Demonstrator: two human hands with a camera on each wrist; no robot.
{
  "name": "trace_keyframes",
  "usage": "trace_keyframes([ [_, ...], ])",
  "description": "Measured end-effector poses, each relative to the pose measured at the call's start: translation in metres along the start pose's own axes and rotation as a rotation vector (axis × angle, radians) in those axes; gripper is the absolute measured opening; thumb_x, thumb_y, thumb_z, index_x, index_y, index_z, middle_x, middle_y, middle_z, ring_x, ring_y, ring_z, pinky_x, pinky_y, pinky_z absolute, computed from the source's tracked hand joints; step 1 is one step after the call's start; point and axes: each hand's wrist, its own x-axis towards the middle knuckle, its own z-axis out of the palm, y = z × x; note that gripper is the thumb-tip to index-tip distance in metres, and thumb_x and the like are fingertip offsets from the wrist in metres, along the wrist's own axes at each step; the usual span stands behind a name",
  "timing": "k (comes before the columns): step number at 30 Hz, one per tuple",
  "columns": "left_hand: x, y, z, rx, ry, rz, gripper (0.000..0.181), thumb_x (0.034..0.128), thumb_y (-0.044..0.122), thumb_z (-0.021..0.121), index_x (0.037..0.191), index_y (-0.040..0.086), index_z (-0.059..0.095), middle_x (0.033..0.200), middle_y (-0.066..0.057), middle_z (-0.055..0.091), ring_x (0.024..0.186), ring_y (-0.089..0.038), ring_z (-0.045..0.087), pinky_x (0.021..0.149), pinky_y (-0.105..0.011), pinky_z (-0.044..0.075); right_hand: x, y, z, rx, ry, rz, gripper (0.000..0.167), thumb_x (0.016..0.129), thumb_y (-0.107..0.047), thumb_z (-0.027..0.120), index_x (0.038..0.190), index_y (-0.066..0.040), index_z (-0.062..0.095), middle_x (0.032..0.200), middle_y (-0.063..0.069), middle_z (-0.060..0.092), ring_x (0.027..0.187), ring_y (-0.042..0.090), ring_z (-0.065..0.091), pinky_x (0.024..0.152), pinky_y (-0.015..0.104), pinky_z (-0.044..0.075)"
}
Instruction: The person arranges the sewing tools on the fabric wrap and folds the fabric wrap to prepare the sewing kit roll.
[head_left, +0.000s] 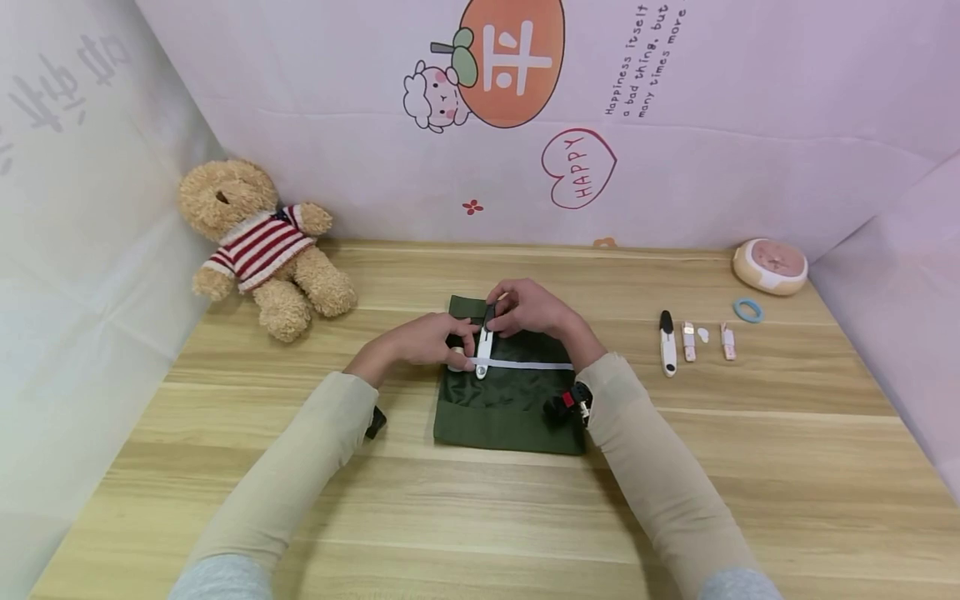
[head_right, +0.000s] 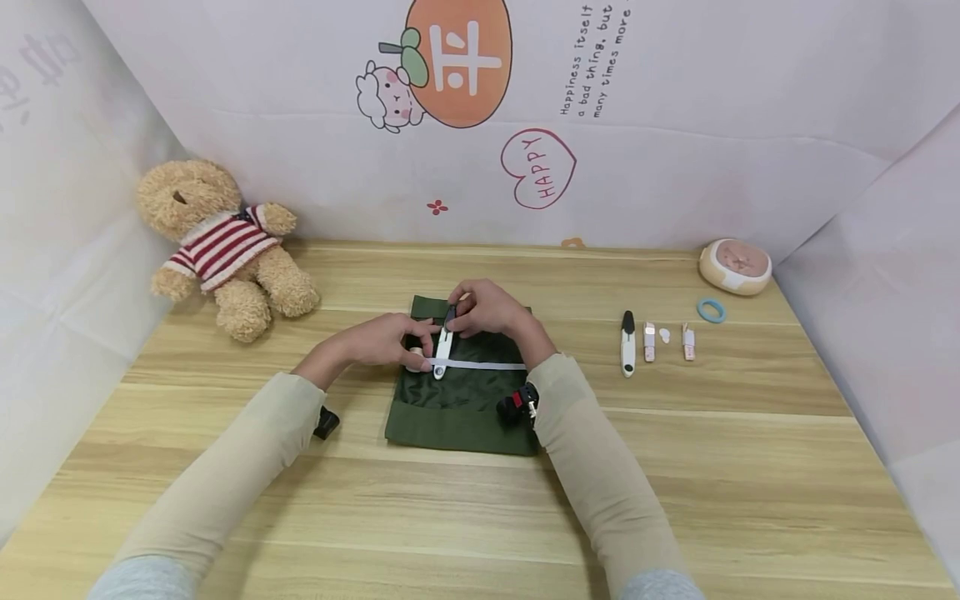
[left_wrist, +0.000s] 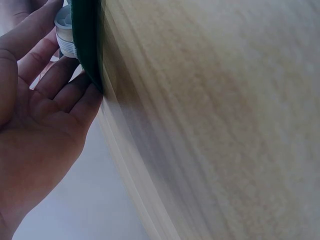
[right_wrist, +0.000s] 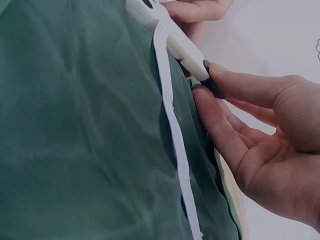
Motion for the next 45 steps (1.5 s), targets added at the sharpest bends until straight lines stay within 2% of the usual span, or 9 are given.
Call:
trace_keyframes([
  [11, -0.0017, 0.0002, 0.0001, -0.001, 0.003, 0.000, 0.014, 0.0924, 0.026, 0.077, 0.095, 0.013, 0.071, 0.152, -0.007, 0.049, 0.150, -0.024, 0.029, 0.114, -0.040, 0.035, -0.0022, -0.0002, 0.0014, -0.057, -0.115, -0.013, 0.031, 0.091, 0.004, 0.073, 0.119, 0.006, 0.060, 0.101, 0.018, 0.059, 0.082, 0.028, 0.068, 0.078, 0.040, 0.060],
  [23, -0.0007, -0.0015, 0.0010, -0.009, 0.008, 0.002, 0.014, 0.0925, 0.025, 0.077, 0.094, 0.012, 0.072, 0.151, -0.008, 0.050, 0.150, -0.024, 0.028, 0.116, -0.040, 0.032, -0.0019, -0.0055, 0.0048, -0.142, -0.205, -0.006, 0.030, 0.091, 0.003, 0.072, 0.119, 0.004, 0.062, 0.103, 0.018, 0.061, 0.085, 0.028, 0.068, 0.080, 0.039, 0.059],
  [35, -0.0013, -0.0017, 0.0011, -0.038, 0.013, 0.008, 0.012, 0.0912, 0.024, 0.079, 0.094, 0.014, 0.073, 0.150, -0.008, 0.051, 0.151, -0.025, 0.028, 0.118, -0.041, 0.029, -0.0037, -0.0070, 0.0045, -0.137, -0.222, 0.007, 0.030, 0.091, 0.005, 0.072, 0.117, 0.006, 0.059, 0.104, 0.019, 0.059, 0.087, 0.028, 0.067, 0.080, 0.039, 0.059],
  [45, -0.0011, -0.0027, 0.0012, -0.019, 0.012, 0.015, 0.012, 0.0919, 0.026, 0.078, 0.093, 0.015, 0.073, 0.152, -0.006, 0.050, 0.150, -0.024, 0.029, 0.116, -0.040, 0.031, -0.0070, -0.0012, -0.0034, -0.096, -0.191, -0.010, 0.029, 0.091, 0.004, 0.071, 0.117, 0.006, 0.060, 0.108, 0.020, 0.059, 0.093, 0.028, 0.065, 0.081, 0.039, 0.059],
])
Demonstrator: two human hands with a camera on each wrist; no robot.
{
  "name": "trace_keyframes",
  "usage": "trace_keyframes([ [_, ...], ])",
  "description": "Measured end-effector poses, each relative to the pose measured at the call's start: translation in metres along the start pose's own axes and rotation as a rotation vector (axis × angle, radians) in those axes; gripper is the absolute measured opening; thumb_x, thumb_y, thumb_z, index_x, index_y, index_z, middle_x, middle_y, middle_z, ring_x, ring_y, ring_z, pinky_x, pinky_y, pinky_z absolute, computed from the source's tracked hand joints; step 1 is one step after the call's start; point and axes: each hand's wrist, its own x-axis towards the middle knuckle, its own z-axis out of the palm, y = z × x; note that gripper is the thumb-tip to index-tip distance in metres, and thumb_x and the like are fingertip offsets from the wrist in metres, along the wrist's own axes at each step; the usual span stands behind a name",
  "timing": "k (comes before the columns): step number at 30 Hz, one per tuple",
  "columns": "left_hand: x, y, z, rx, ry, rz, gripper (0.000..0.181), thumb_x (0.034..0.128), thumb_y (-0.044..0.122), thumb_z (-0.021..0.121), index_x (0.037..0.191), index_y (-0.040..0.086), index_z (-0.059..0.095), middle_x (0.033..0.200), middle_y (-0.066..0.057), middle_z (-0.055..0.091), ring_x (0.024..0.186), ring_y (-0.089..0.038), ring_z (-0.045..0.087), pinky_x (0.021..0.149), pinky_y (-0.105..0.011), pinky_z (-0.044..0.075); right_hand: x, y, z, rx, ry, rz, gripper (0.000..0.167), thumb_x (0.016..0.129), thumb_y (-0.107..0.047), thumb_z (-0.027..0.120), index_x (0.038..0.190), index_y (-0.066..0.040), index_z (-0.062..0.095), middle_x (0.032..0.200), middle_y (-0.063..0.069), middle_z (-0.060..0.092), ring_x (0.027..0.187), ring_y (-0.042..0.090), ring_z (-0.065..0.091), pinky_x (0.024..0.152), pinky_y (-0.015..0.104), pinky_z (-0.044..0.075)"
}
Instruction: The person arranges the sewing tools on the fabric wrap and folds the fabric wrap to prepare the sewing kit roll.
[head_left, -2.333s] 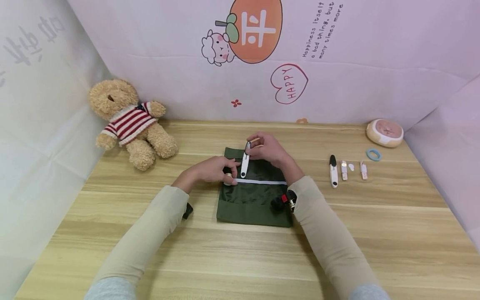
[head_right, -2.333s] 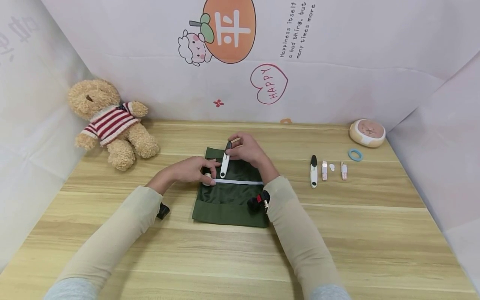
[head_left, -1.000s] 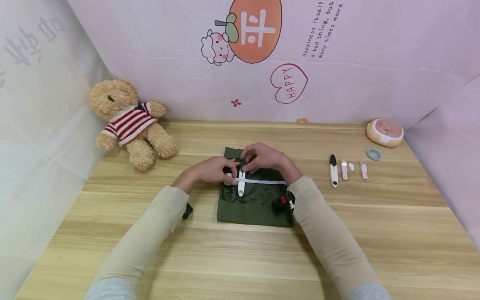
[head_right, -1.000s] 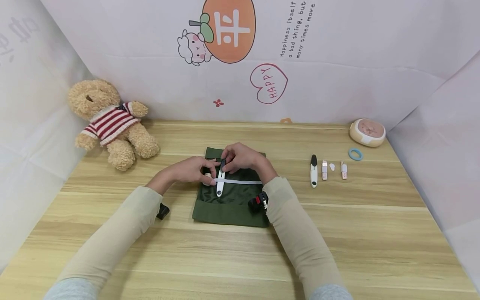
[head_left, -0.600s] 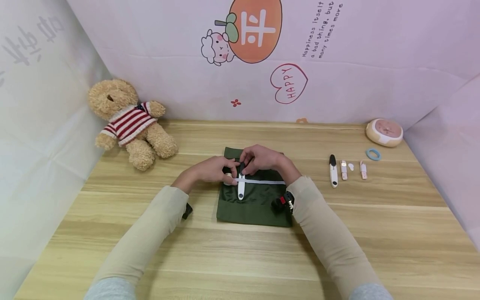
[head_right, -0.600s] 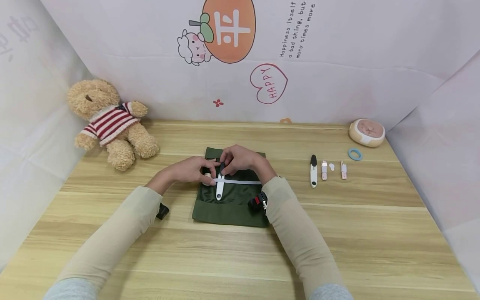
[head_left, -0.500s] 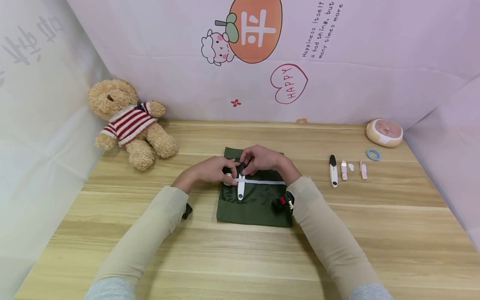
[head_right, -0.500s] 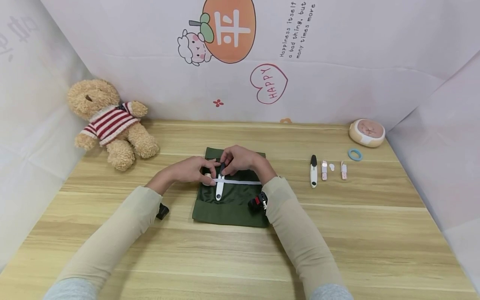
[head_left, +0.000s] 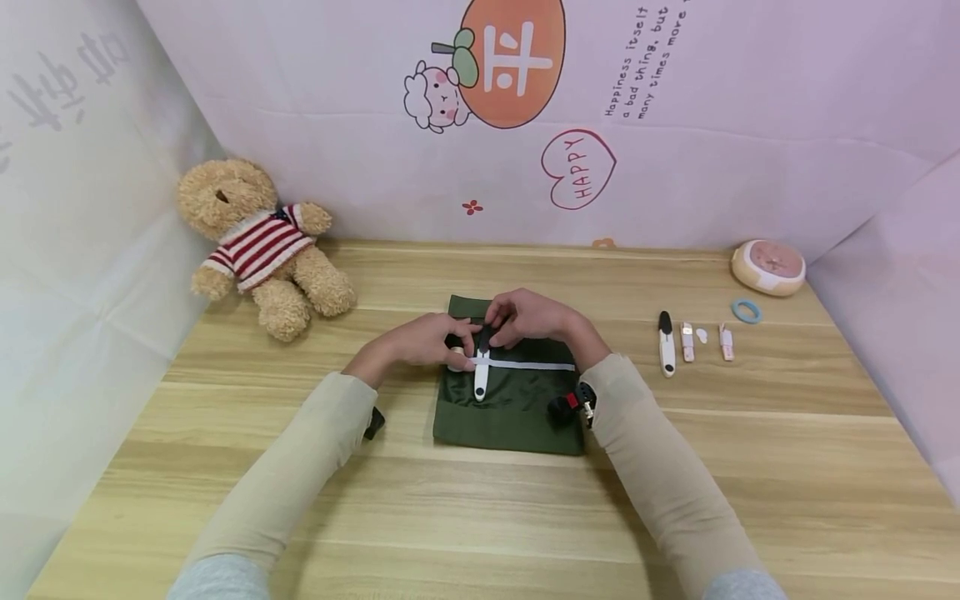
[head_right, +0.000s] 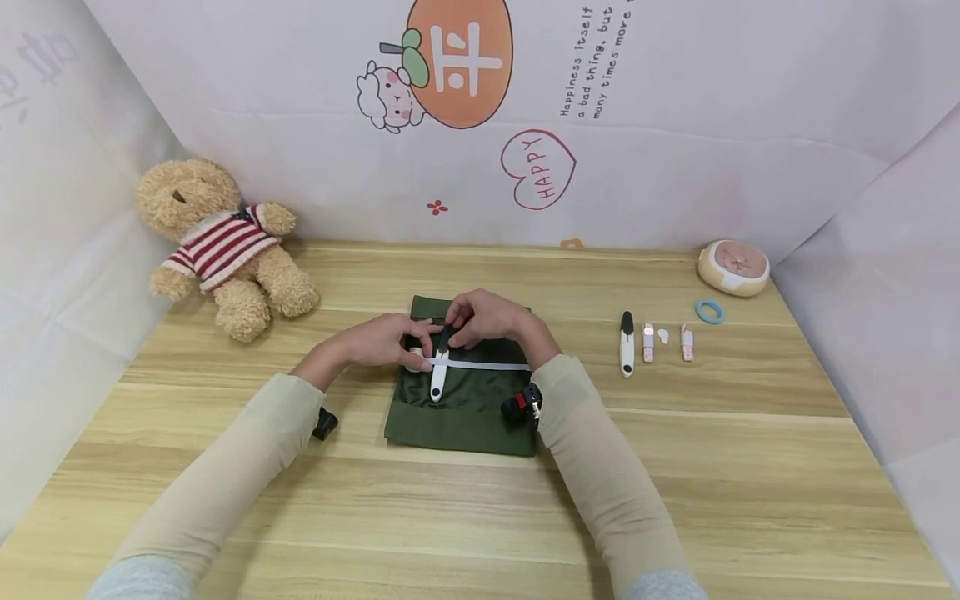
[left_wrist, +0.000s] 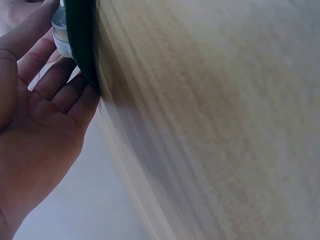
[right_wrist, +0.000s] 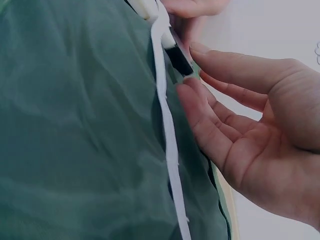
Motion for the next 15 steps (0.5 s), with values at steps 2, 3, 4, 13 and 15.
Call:
trace_keyframes([
  [2, 0.000, 0.001, 0.000, 0.013, -0.003, 0.003, 0.012, 0.0927, 0.027, 0.077, 0.094, 0.015, 0.073, 0.152, -0.006, 0.049, 0.150, -0.025, 0.029, 0.115, -0.040, 0.033, -0.004, 0.001, -0.003, -0.003, 0.021, -0.010, 0.030, 0.091, 0.003, 0.072, 0.118, 0.007, 0.060, 0.110, 0.021, 0.060, 0.094, 0.028, 0.064, 0.081, 0.039, 0.059],
  [3, 0.000, 0.002, 0.000, 0.019, -0.003, 0.004, 0.012, 0.0930, 0.027, 0.077, 0.095, 0.015, 0.073, 0.152, -0.006, 0.049, 0.150, -0.025, 0.030, 0.114, -0.039, 0.034, -0.006, 0.001, -0.005, -0.008, 0.030, -0.016, 0.030, 0.091, 0.002, 0.072, 0.119, 0.007, 0.060, 0.111, 0.021, 0.061, 0.095, 0.028, 0.064, 0.081, 0.039, 0.059],
  [4, 0.000, 0.003, -0.001, 0.027, 0.000, 0.005, 0.013, 0.0931, 0.027, 0.077, 0.096, 0.015, 0.073, 0.152, -0.006, 0.050, 0.149, -0.026, 0.031, 0.111, -0.038, 0.037, -0.008, 0.002, -0.007, -0.011, 0.040, -0.020, 0.032, 0.092, 0.001, 0.072, 0.120, 0.007, 0.060, 0.113, 0.021, 0.061, 0.096, 0.028, 0.064, 0.082, 0.039, 0.059],
  [13, -0.002, 0.009, 0.002, 0.004, 0.097, -0.004, 0.024, 0.0952, 0.026, 0.074, 0.113, 0.011, 0.069, 0.148, -0.006, 0.055, 0.123, -0.020, 0.055, 0.091, -0.035, 0.044, -0.044, 0.019, -0.032, -0.081, 0.160, -0.040, 0.037, 0.094, -0.010, 0.073, 0.126, 0.003, 0.061, 0.124, 0.020, 0.062, 0.104, 0.031, 0.066, 0.088, 0.043, 0.055],
  [15, -0.001, 0.011, 0.003, 0.001, 0.110, 0.001, 0.028, 0.0956, 0.026, 0.074, 0.118, 0.011, 0.068, 0.144, -0.005, 0.057, 0.119, -0.020, 0.056, 0.093, -0.037, 0.045, -0.054, 0.025, -0.038, -0.103, 0.190, -0.044, 0.036, 0.094, -0.012, 0.073, 0.125, 0.001, 0.062, 0.124, 0.019, 0.063, 0.107, 0.031, 0.066, 0.090, 0.044, 0.054],
])
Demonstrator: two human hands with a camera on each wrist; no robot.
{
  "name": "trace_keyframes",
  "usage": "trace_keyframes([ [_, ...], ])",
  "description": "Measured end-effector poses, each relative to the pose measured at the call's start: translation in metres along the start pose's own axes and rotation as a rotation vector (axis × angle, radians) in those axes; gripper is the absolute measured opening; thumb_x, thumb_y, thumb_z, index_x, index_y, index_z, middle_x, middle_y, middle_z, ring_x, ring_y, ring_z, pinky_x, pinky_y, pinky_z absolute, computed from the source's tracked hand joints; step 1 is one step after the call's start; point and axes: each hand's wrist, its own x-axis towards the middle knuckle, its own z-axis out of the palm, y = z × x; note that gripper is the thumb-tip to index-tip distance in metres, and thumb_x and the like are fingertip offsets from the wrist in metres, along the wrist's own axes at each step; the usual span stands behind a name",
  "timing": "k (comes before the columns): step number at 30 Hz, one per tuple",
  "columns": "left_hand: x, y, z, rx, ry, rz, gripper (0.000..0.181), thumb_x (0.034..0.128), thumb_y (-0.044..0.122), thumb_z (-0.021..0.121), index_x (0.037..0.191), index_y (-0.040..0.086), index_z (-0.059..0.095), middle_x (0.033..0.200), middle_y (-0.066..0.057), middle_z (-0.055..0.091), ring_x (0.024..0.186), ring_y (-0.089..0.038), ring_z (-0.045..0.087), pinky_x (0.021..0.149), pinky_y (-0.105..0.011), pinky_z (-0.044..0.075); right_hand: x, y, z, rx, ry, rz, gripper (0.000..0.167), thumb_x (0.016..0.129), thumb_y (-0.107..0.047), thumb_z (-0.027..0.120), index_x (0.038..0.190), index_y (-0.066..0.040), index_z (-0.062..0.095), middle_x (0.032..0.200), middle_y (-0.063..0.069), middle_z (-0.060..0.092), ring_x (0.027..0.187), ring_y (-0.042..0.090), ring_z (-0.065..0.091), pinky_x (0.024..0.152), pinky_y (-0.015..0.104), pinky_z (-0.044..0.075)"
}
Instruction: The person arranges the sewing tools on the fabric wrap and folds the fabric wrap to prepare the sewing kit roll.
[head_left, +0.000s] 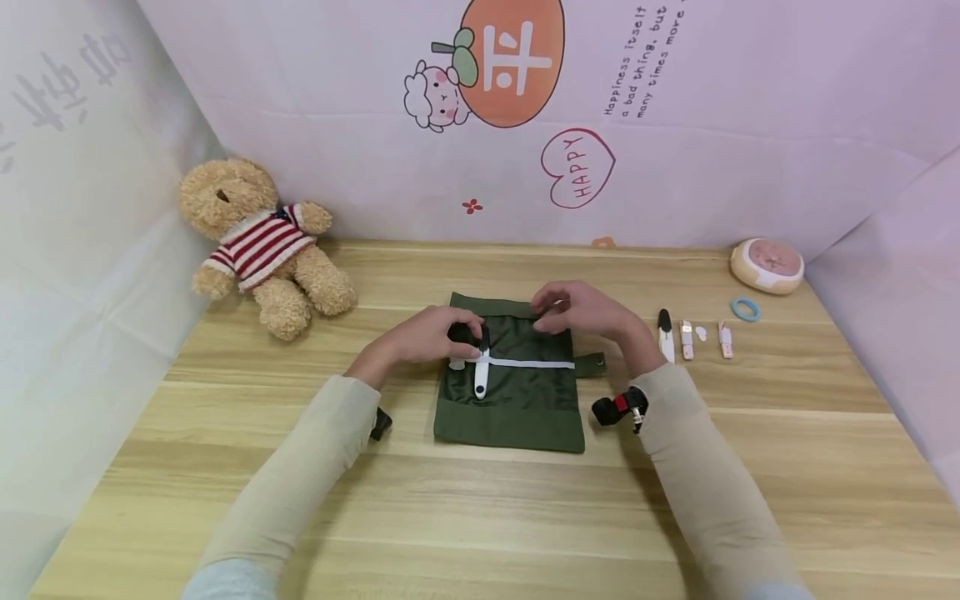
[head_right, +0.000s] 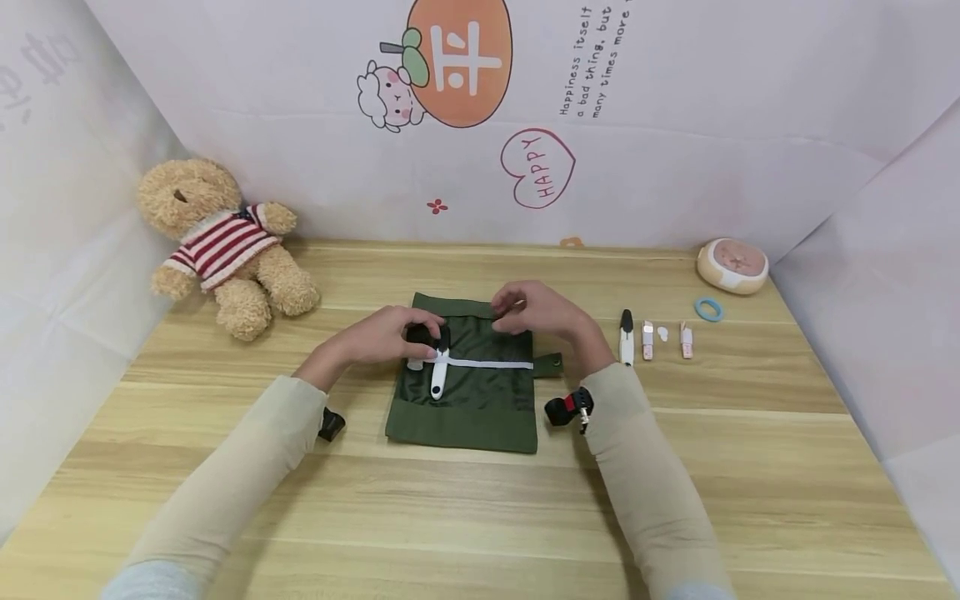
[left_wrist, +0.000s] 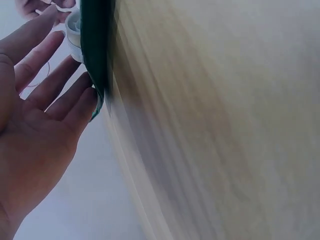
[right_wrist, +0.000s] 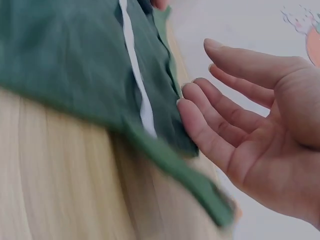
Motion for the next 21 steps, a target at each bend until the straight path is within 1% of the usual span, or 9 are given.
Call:
trace_keyframes([
  [4, 0.003, 0.003, 0.000, 0.037, 0.007, 0.027, 0.038, 0.0957, 0.028, 0.074, 0.127, 0.009, 0.065, 0.137, -0.005, 0.060, 0.116, -0.020, 0.057, 0.098, -0.039, 0.046, -0.019, 0.010, -0.017, -0.028, 0.061, 0.001, 0.035, 0.095, -0.016, 0.073, 0.125, -0.001, 0.063, 0.124, 0.018, 0.063, 0.111, 0.031, 0.064, 0.091, 0.044, 0.052],
  [6, 0.004, 0.003, 0.001, 0.055, 0.005, 0.036, 0.043, 0.0947, 0.030, 0.075, 0.130, 0.009, 0.063, 0.134, -0.005, 0.061, 0.113, -0.021, 0.058, 0.098, -0.039, 0.046, -0.029, 0.013, -0.025, -0.034, 0.092, 0.008, 0.036, 0.096, -0.017, 0.073, 0.126, 0.001, 0.063, 0.123, 0.019, 0.063, 0.109, 0.031, 0.063, 0.091, 0.043, 0.052],
  [8, 0.006, 0.002, 0.001, 0.067, 0.005, 0.046, 0.047, 0.0932, 0.032, 0.076, 0.131, 0.008, 0.063, 0.135, -0.006, 0.060, 0.113, -0.022, 0.057, 0.097, -0.040, 0.047, -0.037, 0.017, -0.032, -0.034, 0.128, 0.018, 0.037, 0.096, -0.017, 0.073, 0.126, 0.002, 0.062, 0.124, 0.019, 0.063, 0.109, 0.030, 0.063, 0.090, 0.041, 0.053],
  [11, 0.007, 0.000, 0.002, 0.090, 0.000, 0.060, 0.051, 0.0916, 0.035, 0.078, 0.132, 0.008, 0.063, 0.140, -0.006, 0.057, 0.120, -0.022, 0.055, 0.101, -0.039, 0.045, -0.048, 0.021, -0.043, -0.050, 0.180, 0.037, 0.039, 0.096, -0.019, 0.073, 0.127, 0.003, 0.061, 0.126, 0.020, 0.062, 0.111, 0.029, 0.062, 0.088, 0.034, 0.053],
  [14, 0.009, -0.002, 0.003, 0.120, -0.009, 0.075, 0.054, 0.0913, 0.038, 0.078, 0.134, 0.008, 0.062, 0.147, -0.007, 0.053, 0.134, -0.023, 0.048, 0.110, -0.039, 0.039, -0.060, 0.027, -0.053, -0.069, 0.227, 0.067, 0.041, 0.096, -0.022, 0.073, 0.128, 0.002, 0.062, 0.128, 0.019, 0.062, 0.114, 0.028, 0.061, 0.086, 0.028, 0.051],
  [17, 0.011, -0.003, 0.005, 0.137, -0.029, 0.079, 0.056, 0.0920, 0.039, 0.077, 0.136, 0.008, 0.061, 0.151, -0.008, 0.049, 0.141, -0.025, 0.042, 0.114, -0.040, 0.035, -0.073, 0.036, -0.063, -0.101, 0.245, 0.094, 0.046, 0.098, -0.027, 0.071, 0.132, 0.002, 0.060, 0.131, 0.020, 0.061, 0.114, 0.026, 0.061, 0.085, 0.027, 0.052],
  [21, 0.014, -0.002, 0.006, 0.157, -0.076, 0.083, 0.059, 0.0929, 0.039, 0.075, 0.140, 0.008, 0.058, 0.156, -0.011, 0.043, 0.145, -0.028, 0.037, 0.116, -0.042, 0.032, -0.088, 0.050, -0.074, -0.110, 0.266, 0.133, 0.051, 0.098, -0.030, 0.070, 0.136, 0.001, 0.057, 0.132, 0.020, 0.060, 0.105, 0.015, 0.063, 0.083, 0.031, 0.054],
])
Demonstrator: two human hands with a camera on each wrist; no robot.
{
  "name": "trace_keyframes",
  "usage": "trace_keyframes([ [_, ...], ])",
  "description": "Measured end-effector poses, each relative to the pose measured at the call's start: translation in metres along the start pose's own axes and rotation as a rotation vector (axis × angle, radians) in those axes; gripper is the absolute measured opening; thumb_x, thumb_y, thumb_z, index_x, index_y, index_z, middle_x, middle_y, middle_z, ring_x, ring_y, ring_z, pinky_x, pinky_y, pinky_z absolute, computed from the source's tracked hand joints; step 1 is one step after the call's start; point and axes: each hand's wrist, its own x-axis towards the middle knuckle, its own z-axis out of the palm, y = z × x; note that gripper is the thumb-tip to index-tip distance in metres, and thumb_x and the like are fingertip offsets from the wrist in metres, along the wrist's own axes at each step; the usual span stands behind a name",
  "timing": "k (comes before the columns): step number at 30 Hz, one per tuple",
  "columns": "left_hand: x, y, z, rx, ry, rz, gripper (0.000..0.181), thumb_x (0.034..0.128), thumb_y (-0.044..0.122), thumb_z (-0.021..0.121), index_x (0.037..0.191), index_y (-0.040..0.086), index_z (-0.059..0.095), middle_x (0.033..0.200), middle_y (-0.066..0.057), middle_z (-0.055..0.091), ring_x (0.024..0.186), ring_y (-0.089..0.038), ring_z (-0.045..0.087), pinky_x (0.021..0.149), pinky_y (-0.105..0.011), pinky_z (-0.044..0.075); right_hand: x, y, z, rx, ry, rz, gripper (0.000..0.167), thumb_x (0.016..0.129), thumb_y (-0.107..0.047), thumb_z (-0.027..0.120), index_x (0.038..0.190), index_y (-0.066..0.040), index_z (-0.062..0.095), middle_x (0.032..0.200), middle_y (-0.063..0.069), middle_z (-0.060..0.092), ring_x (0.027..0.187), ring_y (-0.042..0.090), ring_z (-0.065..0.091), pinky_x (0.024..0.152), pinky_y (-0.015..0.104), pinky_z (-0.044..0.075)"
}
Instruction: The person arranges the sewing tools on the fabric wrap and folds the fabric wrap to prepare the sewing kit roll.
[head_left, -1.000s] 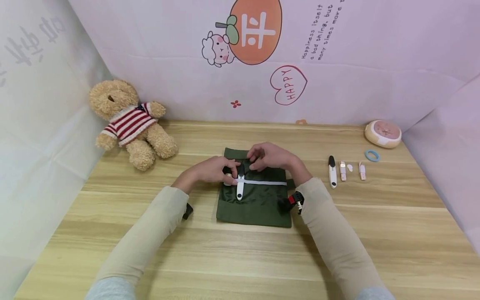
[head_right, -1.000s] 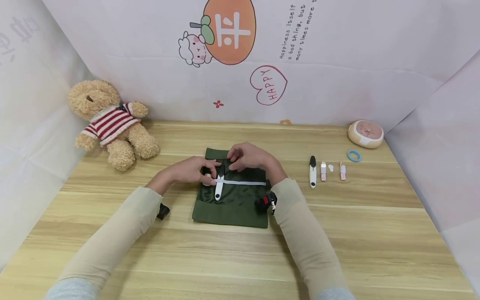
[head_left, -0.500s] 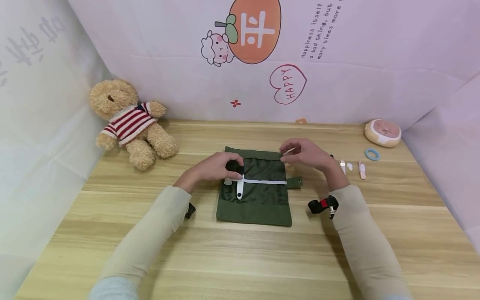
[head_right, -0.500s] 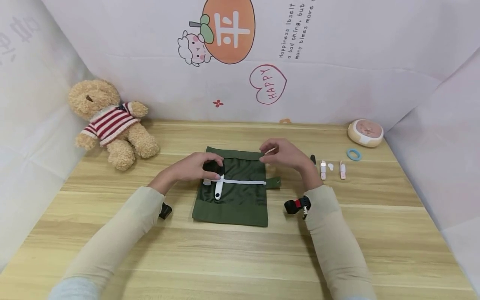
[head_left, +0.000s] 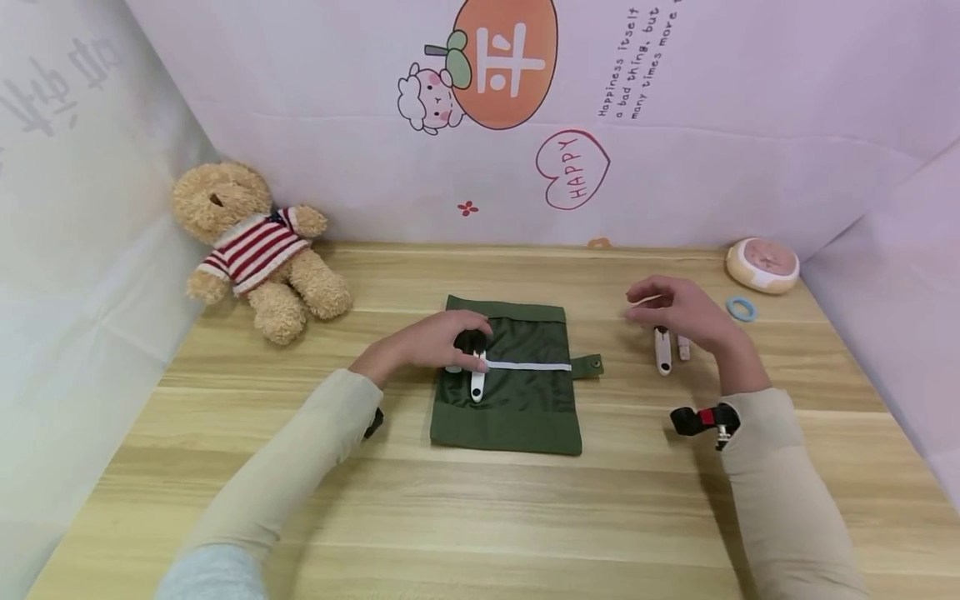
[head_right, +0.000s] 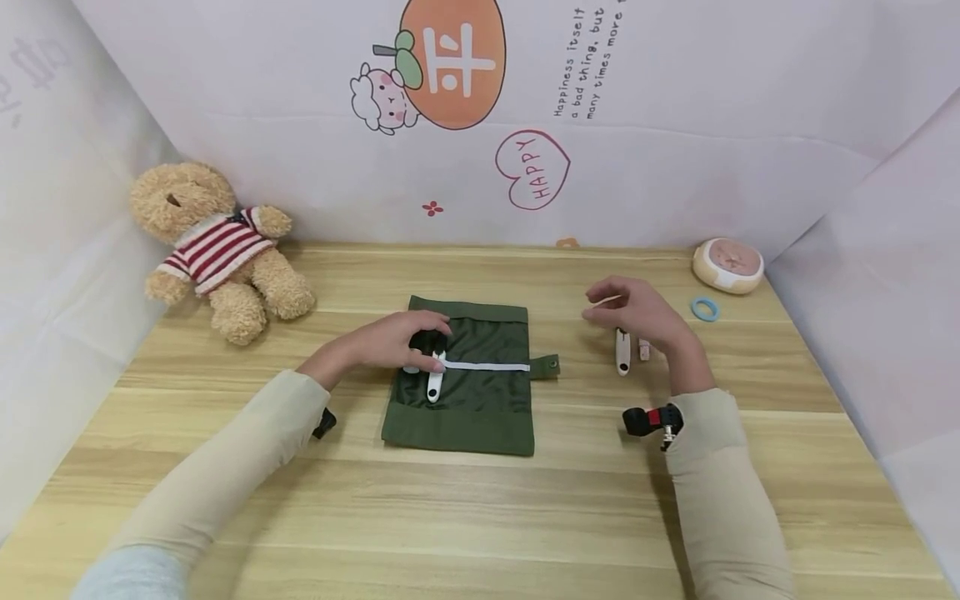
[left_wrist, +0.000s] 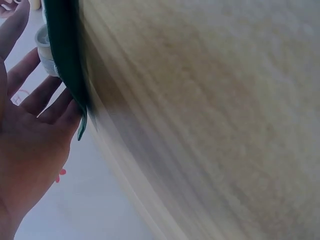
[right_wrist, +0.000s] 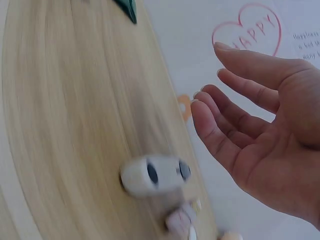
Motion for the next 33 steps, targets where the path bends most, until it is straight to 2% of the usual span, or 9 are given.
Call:
trace_keyframes([
  [4, 0.001, 0.002, 0.001, 0.012, -0.040, -0.011, 0.061, 0.0934, 0.041, 0.074, 0.143, 0.009, 0.056, 0.161, -0.011, 0.035, 0.150, -0.028, 0.029, 0.119, -0.044, 0.028, -0.006, 0.011, -0.009, 0.002, 0.023, 0.042, 0.053, 0.097, -0.031, 0.072, 0.137, 0.001, 0.056, 0.131, 0.021, 0.060, 0.097, 0.005, 0.063, 0.082, 0.028, 0.053],
  [7, 0.002, 0.003, 0.002, 0.016, -0.055, -0.018, 0.063, 0.0935, 0.041, 0.074, 0.144, 0.010, 0.055, 0.163, -0.009, 0.033, 0.153, -0.026, 0.022, 0.120, -0.046, 0.024, -0.011, 0.017, -0.014, -0.027, 0.033, 0.071, 0.054, 0.097, -0.034, 0.071, 0.137, 0.000, 0.056, 0.132, 0.020, 0.060, 0.098, 0.005, 0.061, 0.081, 0.026, 0.051],
  [12, 0.001, 0.003, 0.004, 0.020, -0.058, -0.014, 0.062, 0.0931, 0.038, 0.075, 0.144, 0.009, 0.055, 0.163, -0.009, 0.033, 0.154, -0.026, 0.019, 0.121, -0.046, 0.022, -0.014, 0.022, -0.019, -0.071, 0.030, 0.105, 0.056, 0.097, -0.039, 0.070, 0.137, -0.001, 0.056, 0.133, 0.019, 0.060, 0.107, 0.017, 0.060, 0.082, 0.027, 0.051],
  [15, 0.002, 0.004, 0.004, 0.033, -0.061, -0.019, 0.061, 0.0929, 0.038, 0.076, 0.143, 0.009, 0.056, 0.163, -0.010, 0.033, 0.154, -0.026, 0.018, 0.121, -0.047, 0.021, -0.014, 0.025, -0.019, -0.080, 0.014, 0.091, 0.054, 0.097, -0.034, 0.071, 0.136, 0.001, 0.056, 0.132, 0.022, 0.060, 0.112, 0.026, 0.060, 0.082, 0.024, 0.050],
  [19, 0.002, 0.004, 0.003, 0.058, -0.067, -0.028, 0.060, 0.0926, 0.041, 0.075, 0.141, 0.010, 0.058, 0.163, -0.009, 0.032, 0.154, -0.026, 0.018, 0.121, -0.048, 0.020, -0.012, 0.028, -0.018, -0.092, -0.008, 0.077, 0.051, 0.096, -0.027, 0.073, 0.134, 0.002, 0.057, 0.130, 0.023, 0.061, 0.113, 0.029, 0.059, 0.080, 0.021, 0.049],
  [24, 0.002, 0.006, 0.003, 0.061, -0.075, -0.046, 0.061, 0.0923, 0.042, 0.075, 0.142, 0.012, 0.058, 0.164, -0.007, 0.031, 0.154, -0.024, 0.016, 0.121, -0.048, 0.019, -0.008, 0.028, -0.016, -0.113, -0.024, 0.080, 0.050, 0.094, -0.020, 0.076, 0.134, 0.004, 0.058, 0.124, 0.023, 0.062, 0.107, 0.026, 0.059, 0.079, 0.023, 0.049],
  [30, 0.002, 0.006, 0.003, 0.055, -0.079, -0.056, 0.061, 0.0924, 0.041, 0.076, 0.143, 0.011, 0.057, 0.164, -0.006, 0.030, 0.155, -0.023, 0.014, 0.122, -0.047, 0.019, -0.005, 0.026, -0.014, -0.111, -0.037, 0.078, 0.051, 0.092, -0.014, 0.077, 0.133, 0.008, 0.056, 0.123, 0.027, 0.057, 0.107, 0.034, 0.057, 0.076, 0.028, 0.048],
  [33, 0.002, 0.006, 0.003, 0.056, -0.078, -0.057, 0.061, 0.0924, 0.040, 0.076, 0.143, 0.011, 0.057, 0.164, -0.006, 0.030, 0.155, -0.023, 0.014, 0.122, -0.047, 0.019, -0.004, 0.026, -0.014, -0.121, -0.043, 0.102, 0.054, 0.092, -0.016, 0.077, 0.135, 0.008, 0.054, 0.126, 0.029, 0.055, 0.112, 0.039, 0.057, 0.080, 0.034, 0.049],
])
